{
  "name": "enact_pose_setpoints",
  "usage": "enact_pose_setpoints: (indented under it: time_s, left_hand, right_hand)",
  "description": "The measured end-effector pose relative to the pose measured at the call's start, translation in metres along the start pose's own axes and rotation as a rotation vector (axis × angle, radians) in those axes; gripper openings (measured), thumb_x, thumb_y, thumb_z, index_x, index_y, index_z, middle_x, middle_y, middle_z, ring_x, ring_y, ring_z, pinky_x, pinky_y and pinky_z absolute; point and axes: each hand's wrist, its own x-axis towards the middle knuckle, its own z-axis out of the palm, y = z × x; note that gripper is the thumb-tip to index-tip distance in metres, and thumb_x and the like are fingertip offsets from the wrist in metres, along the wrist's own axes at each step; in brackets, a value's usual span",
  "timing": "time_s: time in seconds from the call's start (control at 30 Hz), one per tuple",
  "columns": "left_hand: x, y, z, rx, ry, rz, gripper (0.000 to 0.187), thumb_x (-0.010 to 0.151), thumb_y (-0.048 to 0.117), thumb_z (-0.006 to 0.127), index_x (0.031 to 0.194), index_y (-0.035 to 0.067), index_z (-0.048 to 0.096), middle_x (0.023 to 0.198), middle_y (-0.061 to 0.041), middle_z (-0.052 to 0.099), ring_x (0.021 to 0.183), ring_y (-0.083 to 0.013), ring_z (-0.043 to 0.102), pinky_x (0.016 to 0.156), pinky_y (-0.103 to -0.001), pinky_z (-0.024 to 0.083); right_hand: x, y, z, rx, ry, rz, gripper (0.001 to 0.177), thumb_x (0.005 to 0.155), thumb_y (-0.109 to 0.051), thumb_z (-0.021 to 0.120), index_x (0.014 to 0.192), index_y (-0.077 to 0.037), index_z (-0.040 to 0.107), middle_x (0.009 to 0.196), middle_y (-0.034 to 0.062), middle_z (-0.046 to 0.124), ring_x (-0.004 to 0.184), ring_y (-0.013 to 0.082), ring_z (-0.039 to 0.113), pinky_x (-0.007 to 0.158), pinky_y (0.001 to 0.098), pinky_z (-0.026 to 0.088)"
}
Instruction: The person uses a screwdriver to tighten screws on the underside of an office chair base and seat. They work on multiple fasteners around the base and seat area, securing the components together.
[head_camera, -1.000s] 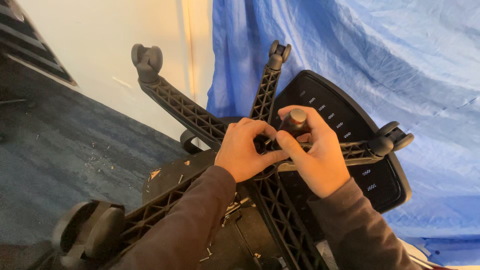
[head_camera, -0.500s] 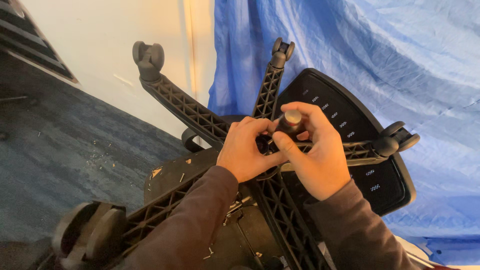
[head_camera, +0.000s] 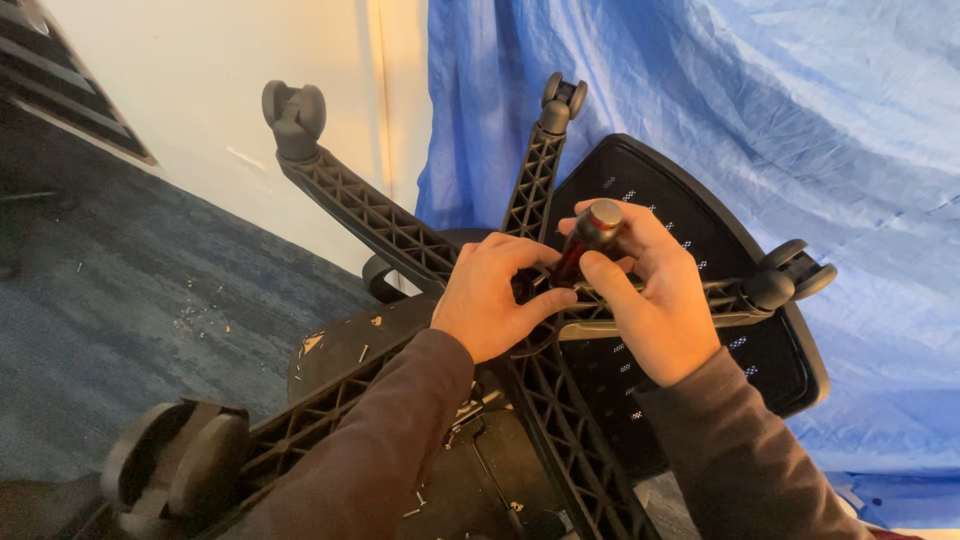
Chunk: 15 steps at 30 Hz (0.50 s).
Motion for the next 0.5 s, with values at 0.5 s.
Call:
enact_pose_setpoints:
  time_s: [0.5]
  left_hand:
    - [-0.0015,-0.0013,0.0065,0.076,-0.056,-0.350,0.036,0.068,0.030,0.088,0.094,0.009,0.075,0.102,-0.008,0.072,0.105,-0.0277,0.061,0.093,-0.038,0.047]
  right_hand:
    - [-0.0071,0.0032,0.0101,-0.230,-0.041,-0.127,0.040,0.089,-0.011,0.076,0.126,-0.005,0.063,0.111,0.0047,0.070,0.102,0.0136,0.068,0.092,0.0299,0.052]
